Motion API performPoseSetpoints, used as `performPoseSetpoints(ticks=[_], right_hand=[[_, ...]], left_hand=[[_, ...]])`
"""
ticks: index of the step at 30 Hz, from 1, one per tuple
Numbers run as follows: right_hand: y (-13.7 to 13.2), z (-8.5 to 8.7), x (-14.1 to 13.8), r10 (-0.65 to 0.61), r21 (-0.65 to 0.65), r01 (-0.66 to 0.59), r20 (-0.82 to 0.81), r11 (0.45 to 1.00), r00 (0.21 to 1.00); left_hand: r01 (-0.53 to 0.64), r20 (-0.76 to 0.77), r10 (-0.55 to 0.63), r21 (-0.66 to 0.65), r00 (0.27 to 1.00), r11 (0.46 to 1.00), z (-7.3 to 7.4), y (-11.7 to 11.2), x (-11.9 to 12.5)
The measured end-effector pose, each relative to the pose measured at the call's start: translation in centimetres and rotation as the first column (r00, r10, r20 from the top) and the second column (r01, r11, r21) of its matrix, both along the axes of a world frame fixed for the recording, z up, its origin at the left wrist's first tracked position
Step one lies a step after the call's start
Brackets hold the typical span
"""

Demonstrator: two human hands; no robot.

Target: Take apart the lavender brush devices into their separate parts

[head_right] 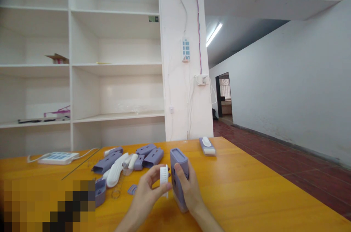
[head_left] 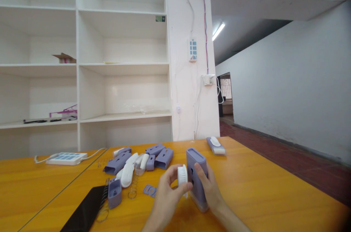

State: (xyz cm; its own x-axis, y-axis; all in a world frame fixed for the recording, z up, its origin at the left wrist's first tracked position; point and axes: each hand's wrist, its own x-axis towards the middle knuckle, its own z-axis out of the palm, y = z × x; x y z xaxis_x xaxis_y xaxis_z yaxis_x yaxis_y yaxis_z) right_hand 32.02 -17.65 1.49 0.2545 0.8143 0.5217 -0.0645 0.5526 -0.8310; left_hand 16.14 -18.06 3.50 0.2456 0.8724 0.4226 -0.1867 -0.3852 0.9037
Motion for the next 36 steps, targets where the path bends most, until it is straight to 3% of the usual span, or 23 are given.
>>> performPoseSetpoints(ticks=[5, 10, 17, 26, 36], right_hand=[[-0.2, 0.3, -0.3, 0.044, 0.006, -0.044, -0.019, 0.999, 0.999], [-0.5, 0.4, -0.5, 0.076, 0.022, -0.076, -0.011, 0.997, 0.997], [-1.3, 1.3, -1.1, 0.075, 0.021, -0.074, -0.025, 0.997, 0.997], [-0.5, -0.1, -0.6, 0.075, 0.021, -0.075, 0.002, 0.997, 0.997], [-0.6, -0.1, -0.6, 0.097, 0.053, -0.097, 0.017, 0.994, 0.995]], left_hand=[[-0.046, 0.043, 0.046, 0.014, 0.998, 0.999, -0.8, -0.4, 1.2], [-0.137, 0.03, 0.135, 0.078, 0.99, 0.987, -0.8, -0.8, 1.7], [-0.172, 0.078, 0.168, 0.053, 0.983, 0.984, -0.7, -0.7, 1.6], [-0.207, 0.022, 0.206, 0.12, 0.978, 0.971, -0.8, -0.6, 1.7], [-0.21, 0.024, 0.209, 0.128, 0.978, 0.969, -0.7, -0.7, 1.9]])
